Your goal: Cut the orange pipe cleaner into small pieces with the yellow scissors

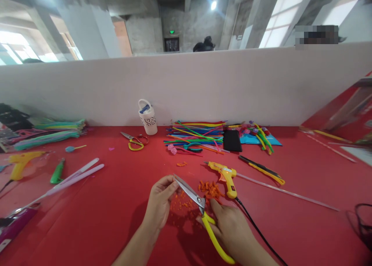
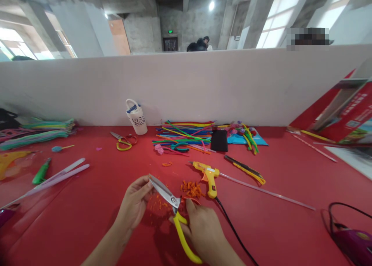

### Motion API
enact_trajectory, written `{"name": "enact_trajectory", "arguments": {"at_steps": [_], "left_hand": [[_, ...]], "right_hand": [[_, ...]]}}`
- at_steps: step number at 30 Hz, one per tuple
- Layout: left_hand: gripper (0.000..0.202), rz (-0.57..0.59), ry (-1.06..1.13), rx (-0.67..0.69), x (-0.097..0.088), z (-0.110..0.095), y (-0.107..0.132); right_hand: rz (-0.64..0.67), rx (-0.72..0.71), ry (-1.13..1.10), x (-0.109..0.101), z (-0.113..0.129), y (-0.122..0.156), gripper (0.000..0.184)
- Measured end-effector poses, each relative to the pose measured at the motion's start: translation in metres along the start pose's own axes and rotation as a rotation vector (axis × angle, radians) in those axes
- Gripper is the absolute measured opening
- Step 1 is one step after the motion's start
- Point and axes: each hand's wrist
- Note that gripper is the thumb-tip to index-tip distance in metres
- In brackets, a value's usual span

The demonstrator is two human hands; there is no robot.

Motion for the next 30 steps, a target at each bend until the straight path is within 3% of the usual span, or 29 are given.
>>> {"name": "enact_trajectory", "arguments": {"at_steps": [20,24,27,30], "left_hand": [[0.003,-0.006,-0.044,-0.011,0.002,-0.005,-0.001],[0.005,0.017,-0.042,-0.094,0.004,-0.004,0.001],[0.007,0.081,-0.048,-0.238,0.007,0.001,0.006],[0.008,0.179,-0.065,-0.399,0.011,0.007,0.012]], "right_hand": [[0.043,0.042,-0.045,-0.002,-0.001,-0.002,0.031],[0.128,0.244,-0.403,-0.009,0.001,-0.010,0.029],[0.156,0.415,-0.907,-0.017,0.006,-0.020,0.027],[0.201,0.468,-1.128,-0.024,0.009,-0.025,0.029]]}}
Point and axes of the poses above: each hand's wrist, its own y-axis away from the middle knuckle, its own x-axis out of the palm, z = x × y, and after that the axes turned 10 degrees about y, right-handed
